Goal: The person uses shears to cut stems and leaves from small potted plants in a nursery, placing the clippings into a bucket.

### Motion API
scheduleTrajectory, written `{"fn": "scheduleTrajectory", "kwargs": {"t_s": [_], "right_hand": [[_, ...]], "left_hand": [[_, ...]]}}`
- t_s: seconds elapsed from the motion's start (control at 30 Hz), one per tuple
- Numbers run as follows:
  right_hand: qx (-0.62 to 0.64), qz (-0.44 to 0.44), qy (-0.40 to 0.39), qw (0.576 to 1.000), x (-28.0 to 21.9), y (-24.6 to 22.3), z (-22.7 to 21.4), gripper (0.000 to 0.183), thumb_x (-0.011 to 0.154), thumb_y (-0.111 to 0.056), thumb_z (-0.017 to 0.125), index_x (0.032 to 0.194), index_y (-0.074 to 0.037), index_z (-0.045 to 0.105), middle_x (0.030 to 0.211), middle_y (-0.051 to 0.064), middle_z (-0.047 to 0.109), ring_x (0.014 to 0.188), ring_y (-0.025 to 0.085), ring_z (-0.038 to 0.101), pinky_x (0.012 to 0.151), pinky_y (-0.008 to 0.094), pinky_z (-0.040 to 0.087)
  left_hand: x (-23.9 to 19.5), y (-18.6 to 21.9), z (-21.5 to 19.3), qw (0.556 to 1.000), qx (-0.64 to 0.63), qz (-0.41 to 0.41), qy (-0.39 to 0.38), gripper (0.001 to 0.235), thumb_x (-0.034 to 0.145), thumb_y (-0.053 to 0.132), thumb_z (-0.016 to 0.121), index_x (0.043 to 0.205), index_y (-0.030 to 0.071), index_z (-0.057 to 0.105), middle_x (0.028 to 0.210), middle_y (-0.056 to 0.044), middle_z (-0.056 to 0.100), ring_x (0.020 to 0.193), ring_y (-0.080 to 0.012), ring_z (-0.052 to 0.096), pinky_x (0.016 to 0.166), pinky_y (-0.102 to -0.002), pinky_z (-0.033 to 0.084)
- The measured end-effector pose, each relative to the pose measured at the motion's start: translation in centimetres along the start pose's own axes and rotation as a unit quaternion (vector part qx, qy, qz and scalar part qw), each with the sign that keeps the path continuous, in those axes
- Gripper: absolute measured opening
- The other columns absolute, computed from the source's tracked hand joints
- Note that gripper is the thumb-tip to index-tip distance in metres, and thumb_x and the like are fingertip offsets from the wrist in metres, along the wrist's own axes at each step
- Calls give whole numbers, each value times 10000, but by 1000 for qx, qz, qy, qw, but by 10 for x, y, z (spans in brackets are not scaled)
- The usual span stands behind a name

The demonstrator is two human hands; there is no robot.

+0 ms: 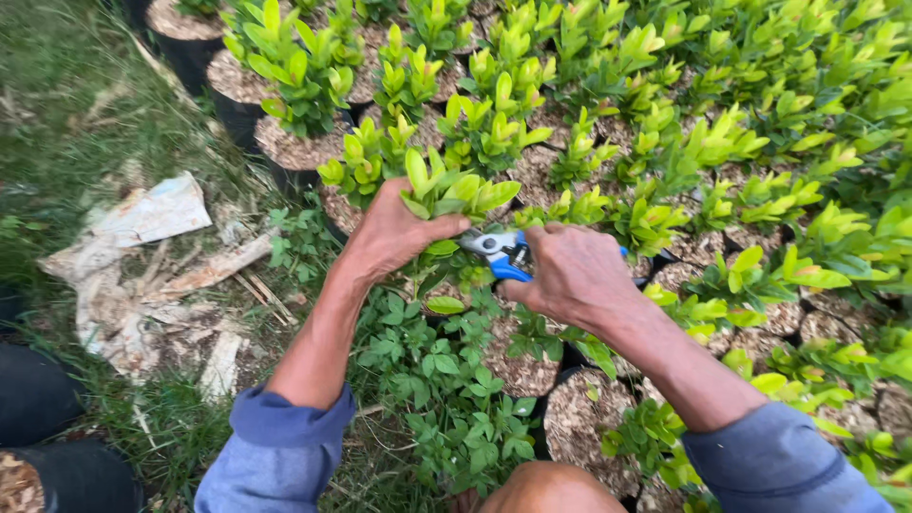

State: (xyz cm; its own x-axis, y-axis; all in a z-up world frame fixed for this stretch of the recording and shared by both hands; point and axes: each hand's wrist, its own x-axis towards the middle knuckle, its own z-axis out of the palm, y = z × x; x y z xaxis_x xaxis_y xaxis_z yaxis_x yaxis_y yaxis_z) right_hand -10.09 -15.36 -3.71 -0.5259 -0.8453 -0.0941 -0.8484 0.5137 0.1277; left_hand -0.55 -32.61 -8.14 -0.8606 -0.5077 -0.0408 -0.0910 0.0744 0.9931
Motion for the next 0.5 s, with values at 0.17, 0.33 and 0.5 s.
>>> {"fn": "scheduleTrajectory", "kwargs": {"t_s": [0.17,0.33,0.5], "right_hand": [[-24,-65,82,994,15,13,45,618,745,-658,617,894,-58,637,797,119,661,754,326,699,660,463,571],[-97,-104,203,969,-16,44,23,489,785,-572,658,908,-113,540,686,56,605,558,269,668,525,430,547],[-73,50,101,991,-116,109,-51,544,794,-601,660,1027,-112,615,926,87,693,819,283,671,621,460,555]], "left_hand": [[33,-48,17,984,-86,154,12,472,671,55,871,1097,10,675,1002,-158,711,897,-192,673,867,-341,560],[22,-24,15,971,-82,39,222,675,605,305,973,1100,27,608,913,-96,664,834,-192,667,729,-362,556],[3,-12,14,953,-187,128,201,551,708,169,862,1190,109,600,1146,-15,708,1016,-80,721,941,-201,635]]}}
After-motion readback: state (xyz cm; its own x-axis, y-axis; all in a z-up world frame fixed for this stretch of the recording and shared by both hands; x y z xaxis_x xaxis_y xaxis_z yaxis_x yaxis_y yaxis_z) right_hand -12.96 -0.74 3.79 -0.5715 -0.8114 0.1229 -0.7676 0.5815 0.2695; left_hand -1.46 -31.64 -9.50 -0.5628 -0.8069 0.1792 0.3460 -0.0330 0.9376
